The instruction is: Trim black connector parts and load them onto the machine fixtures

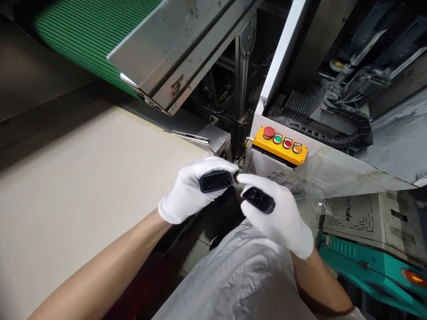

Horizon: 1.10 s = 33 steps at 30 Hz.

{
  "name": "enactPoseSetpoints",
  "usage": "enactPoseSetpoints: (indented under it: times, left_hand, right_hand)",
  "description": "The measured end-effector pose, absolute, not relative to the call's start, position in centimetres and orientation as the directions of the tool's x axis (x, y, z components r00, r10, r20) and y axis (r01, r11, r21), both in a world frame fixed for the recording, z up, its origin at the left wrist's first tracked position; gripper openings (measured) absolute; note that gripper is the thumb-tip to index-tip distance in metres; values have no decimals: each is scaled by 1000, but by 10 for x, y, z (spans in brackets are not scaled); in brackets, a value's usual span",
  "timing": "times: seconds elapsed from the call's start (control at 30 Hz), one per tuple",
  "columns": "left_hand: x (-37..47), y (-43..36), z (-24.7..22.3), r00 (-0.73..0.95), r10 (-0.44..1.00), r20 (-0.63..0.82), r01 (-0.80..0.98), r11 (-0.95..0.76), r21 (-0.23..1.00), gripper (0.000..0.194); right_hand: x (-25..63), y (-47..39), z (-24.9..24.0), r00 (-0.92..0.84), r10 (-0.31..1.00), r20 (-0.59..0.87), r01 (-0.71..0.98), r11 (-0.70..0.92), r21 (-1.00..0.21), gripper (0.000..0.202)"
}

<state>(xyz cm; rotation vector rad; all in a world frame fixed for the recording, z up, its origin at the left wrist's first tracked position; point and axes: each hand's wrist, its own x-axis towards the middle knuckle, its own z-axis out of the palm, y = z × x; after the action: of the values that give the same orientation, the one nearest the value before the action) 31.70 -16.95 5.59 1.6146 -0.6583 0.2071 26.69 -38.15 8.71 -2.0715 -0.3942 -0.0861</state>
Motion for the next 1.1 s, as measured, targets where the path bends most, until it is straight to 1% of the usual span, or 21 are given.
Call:
enactPoseSetpoints:
  times: [0.03,0.07,0.1,0.17,0.27,0.4,0.47,0.53,0.57,0.63,0.7,0.77,0.83,0.93,1.0,1.03,1.1]
  left_hand:
    - [317,-169,55,800,-296,522,-554,-30,832,25]
    - [318,-169,54,782,-307,542,-581,-46,813,27]
    - [318,-169,53,765,-320,559,-606,-65,793,30]
    - [317,-168,52,736,-346,582,-646,-104,756,39]
    - [316,-165,51,706,-385,594,-690,-182,701,46]
    - [315,-164,51,717,-417,559,-678,-231,697,46]
    - [316,-165,50,715,-429,551,-674,-219,705,45]
    - [316,-167,49,699,-450,556,-685,-199,700,45]
    - [317,-167,49,691,-449,566,-690,-180,701,44]
    - [318,-167,50,684,-426,592,-695,-134,707,39]
    - [320,-165,54,691,-381,614,-692,-100,715,32]
    - [320,-163,58,696,-350,627,-691,-87,718,26]
    - [320,-163,60,693,-337,638,-695,-77,715,24]
    - [319,-164,60,672,-345,656,-713,-62,698,28]
    - [318,-164,58,647,-373,665,-740,-98,665,29]
    - [318,-163,57,637,-392,664,-754,-137,643,30]
    - [319,-160,56,627,-419,657,-771,-212,601,31]
  right_hand:
    - [264,-380,91,904,313,291,423,-561,-712,51]
    - [262,-377,93,856,394,334,515,-611,-601,56]
    - [260,-374,95,810,471,350,587,-630,-509,60]
    - [260,-368,95,747,580,327,665,-640,-384,64]
    - [263,-360,93,724,633,273,690,-671,-273,59]
    - [269,-353,96,759,604,244,650,-727,-224,46]
    - [271,-354,100,794,567,220,607,-761,-230,35]
    - [272,-359,102,816,544,196,578,-762,-293,24]
    - [271,-364,102,814,551,186,579,-737,-348,21]
    - [269,-375,101,781,601,170,598,-639,-484,19]
    - [265,-385,99,741,653,155,592,-526,-611,20]
    - [262,-390,99,742,654,148,549,-467,-693,25]
    - [261,-387,102,768,615,178,528,-451,-720,32]
    - [265,-373,110,802,546,241,544,-504,-671,46]
    - [264,-363,113,820,536,200,526,-570,-631,51]
    - [262,-359,114,799,583,144,527,-565,-635,51]
    - [253,-355,112,671,741,21,543,-472,-695,44]
